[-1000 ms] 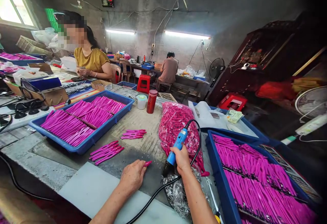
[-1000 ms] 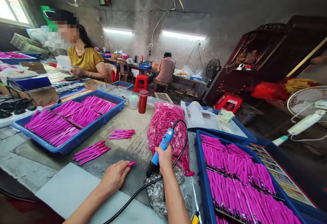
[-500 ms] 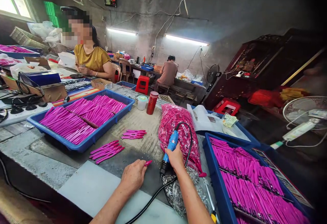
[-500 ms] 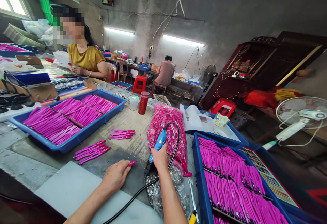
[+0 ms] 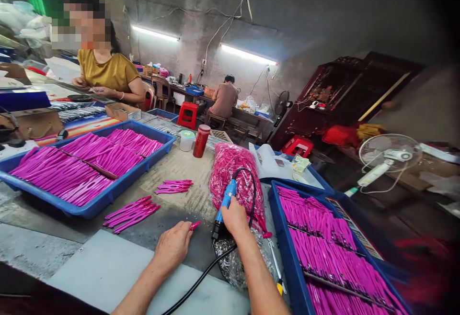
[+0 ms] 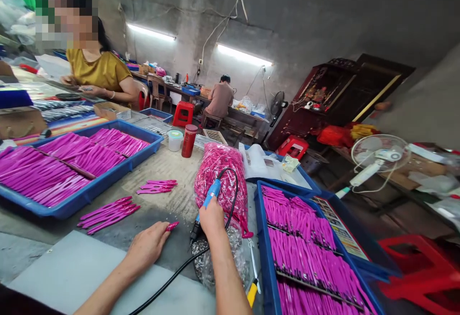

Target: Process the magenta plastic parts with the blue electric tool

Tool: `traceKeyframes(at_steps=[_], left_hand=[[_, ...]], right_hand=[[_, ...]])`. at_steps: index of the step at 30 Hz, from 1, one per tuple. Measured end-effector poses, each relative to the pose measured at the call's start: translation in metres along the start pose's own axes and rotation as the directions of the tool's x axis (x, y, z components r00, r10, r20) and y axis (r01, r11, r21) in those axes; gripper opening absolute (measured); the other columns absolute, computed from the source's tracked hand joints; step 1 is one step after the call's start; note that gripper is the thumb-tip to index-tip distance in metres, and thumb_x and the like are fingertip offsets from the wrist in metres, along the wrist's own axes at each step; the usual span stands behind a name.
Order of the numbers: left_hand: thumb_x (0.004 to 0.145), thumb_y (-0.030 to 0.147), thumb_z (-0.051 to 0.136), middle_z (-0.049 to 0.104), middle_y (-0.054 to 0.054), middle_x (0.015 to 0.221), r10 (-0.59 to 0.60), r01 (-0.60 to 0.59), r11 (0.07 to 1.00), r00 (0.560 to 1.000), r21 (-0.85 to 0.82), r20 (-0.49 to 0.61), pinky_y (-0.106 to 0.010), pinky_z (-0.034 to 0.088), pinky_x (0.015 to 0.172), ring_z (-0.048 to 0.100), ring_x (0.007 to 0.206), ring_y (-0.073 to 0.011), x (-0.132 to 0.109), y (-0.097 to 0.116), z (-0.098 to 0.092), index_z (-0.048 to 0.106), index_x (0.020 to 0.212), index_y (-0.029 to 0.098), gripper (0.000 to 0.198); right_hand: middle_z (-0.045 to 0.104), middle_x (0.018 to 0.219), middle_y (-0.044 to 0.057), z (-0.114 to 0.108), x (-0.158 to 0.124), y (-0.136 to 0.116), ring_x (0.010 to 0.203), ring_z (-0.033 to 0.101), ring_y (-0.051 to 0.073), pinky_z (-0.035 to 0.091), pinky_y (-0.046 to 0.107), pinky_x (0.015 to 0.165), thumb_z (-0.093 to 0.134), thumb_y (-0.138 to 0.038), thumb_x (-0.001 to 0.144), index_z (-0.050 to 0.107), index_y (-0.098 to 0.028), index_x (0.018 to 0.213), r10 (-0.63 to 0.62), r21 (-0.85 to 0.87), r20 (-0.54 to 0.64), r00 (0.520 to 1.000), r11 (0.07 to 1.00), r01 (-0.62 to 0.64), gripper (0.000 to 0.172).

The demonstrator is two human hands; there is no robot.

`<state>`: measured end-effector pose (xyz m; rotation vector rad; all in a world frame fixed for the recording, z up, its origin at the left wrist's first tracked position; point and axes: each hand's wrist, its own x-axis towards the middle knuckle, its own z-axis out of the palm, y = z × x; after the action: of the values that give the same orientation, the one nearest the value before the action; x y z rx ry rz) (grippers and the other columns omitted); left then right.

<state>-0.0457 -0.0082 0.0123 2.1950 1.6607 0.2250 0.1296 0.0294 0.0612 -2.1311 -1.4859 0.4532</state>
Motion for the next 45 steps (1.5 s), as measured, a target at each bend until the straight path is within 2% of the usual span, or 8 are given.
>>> traceKeyframes(at_steps=[6,12,16,20,27,32,38,45], left_hand=[[0.09,0.026,0.029,0.061,-0.004,0.092,0.033,-0.032,0.999,0.999,-0.003,0.014,-0.026,0.043,0.072,0.06,0.085,-0.017,0.002,-0.001,-0.002,0.054,0.093,0.021,0.026],[0.088,0.027,0.03,0.061,-0.002,0.092,0.029,-0.028,0.998,0.999,-0.05,0.016,-0.026,0.042,0.071,0.06,0.085,-0.0164,0.003,-0.003,-0.001,0.056,0.092,0.023,0.026],[0.087,0.029,0.031,0.061,-0.002,0.089,0.036,-0.036,0.997,0.999,-0.068,0.002,-0.026,0.043,0.069,0.06,0.083,-0.0172,0.005,-0.006,0.002,0.057,0.09,0.024,0.026],[0.086,0.03,0.032,0.062,0.0,0.09,0.038,-0.038,0.996,0.999,-0.086,0.003,-0.025,0.042,0.068,0.06,0.082,-0.0165,0.006,-0.008,0.004,0.057,0.09,0.025,0.025],[0.088,0.028,0.029,0.06,-0.002,0.098,0.038,-0.035,0.998,0.997,-0.048,0.062,-0.027,0.042,0.073,0.06,0.088,-0.0179,0.004,-0.005,-0.002,0.055,0.096,0.024,0.028],[0.089,0.029,0.028,0.06,-0.003,0.099,0.044,-0.04,0.998,0.997,-0.053,0.071,-0.028,0.042,0.071,0.06,0.088,-0.0188,0.004,-0.004,-0.003,0.053,0.097,0.023,0.028],[0.088,0.031,0.028,0.06,-0.002,0.092,0.051,-0.048,0.997,0.997,-0.055,0.063,-0.026,0.041,0.067,0.06,0.084,-0.0181,0.003,-0.006,-0.003,0.054,0.092,0.023,0.027],[0.086,0.032,0.028,0.061,-0.003,0.091,0.075,-0.072,0.992,0.997,-0.101,0.03,-0.028,0.041,0.066,0.06,0.082,-0.0194,0.003,-0.008,-0.001,0.055,0.09,0.023,0.03]], right_hand=[[0.063,0.089,0.006,-0.044,-0.012,0.005,0.085,0.059,0.02,0.042,0.026,0.075,0.047,-0.025,0.078,0.059,-0.016,0.097,-0.121,0.156,-0.121,0.985,0.978,0.139,0.024],[0.062,0.074,0.006,-0.081,-0.045,0.064,0.067,0.058,0.022,0.045,0.03,0.062,0.052,-0.046,0.071,0.06,-0.016,0.089,-0.026,0.379,-0.331,0.943,0.912,0.158,0.036],[0.063,0.075,0.007,-0.076,-0.077,0.102,0.068,0.059,0.023,0.046,0.031,0.06,0.052,-0.049,0.07,0.06,-0.016,0.088,0.059,0.356,-0.283,0.957,0.933,0.048,0.039],[0.064,0.079,0.009,-0.065,-0.103,0.119,0.074,0.061,0.025,0.047,0.032,0.066,0.043,-0.045,0.072,0.061,-0.018,0.085,0.068,0.183,-0.244,0.967,0.983,-0.023,0.035],[0.062,0.077,0.012,-0.051,-0.125,0.122,0.074,0.061,0.026,0.046,0.033,0.067,0.028,-0.029,0.077,0.058,-0.012,0.096,0.007,-0.122,-0.071,0.997,0.992,-0.015,0.039],[0.062,0.08,0.012,-0.036,-0.137,0.132,0.078,0.061,0.025,0.046,0.03,0.069,0.024,-0.025,0.082,0.051,-0.009,0.11,0.01,-0.17,-0.13,0.991,0.985,-0.033,0.042],[0.062,0.088,0.009,-0.025,-0.149,0.138,0.082,0.061,0.021,0.045,0.025,0.071,0.03,-0.012,0.081,0.036,-0.007,0.128,0.04,-0.211,-0.082,0.996,0.976,-0.057,0.048],[0.061,0.099,0.009,-0.03,-0.159,0.13,0.09,0.059,0.022,0.045,0.025,0.074,0.041,-0.011,0.085,0.053,-0.012,0.109,0.135,-0.473,0.006,0.991,0.873,-0.116,0.027]])
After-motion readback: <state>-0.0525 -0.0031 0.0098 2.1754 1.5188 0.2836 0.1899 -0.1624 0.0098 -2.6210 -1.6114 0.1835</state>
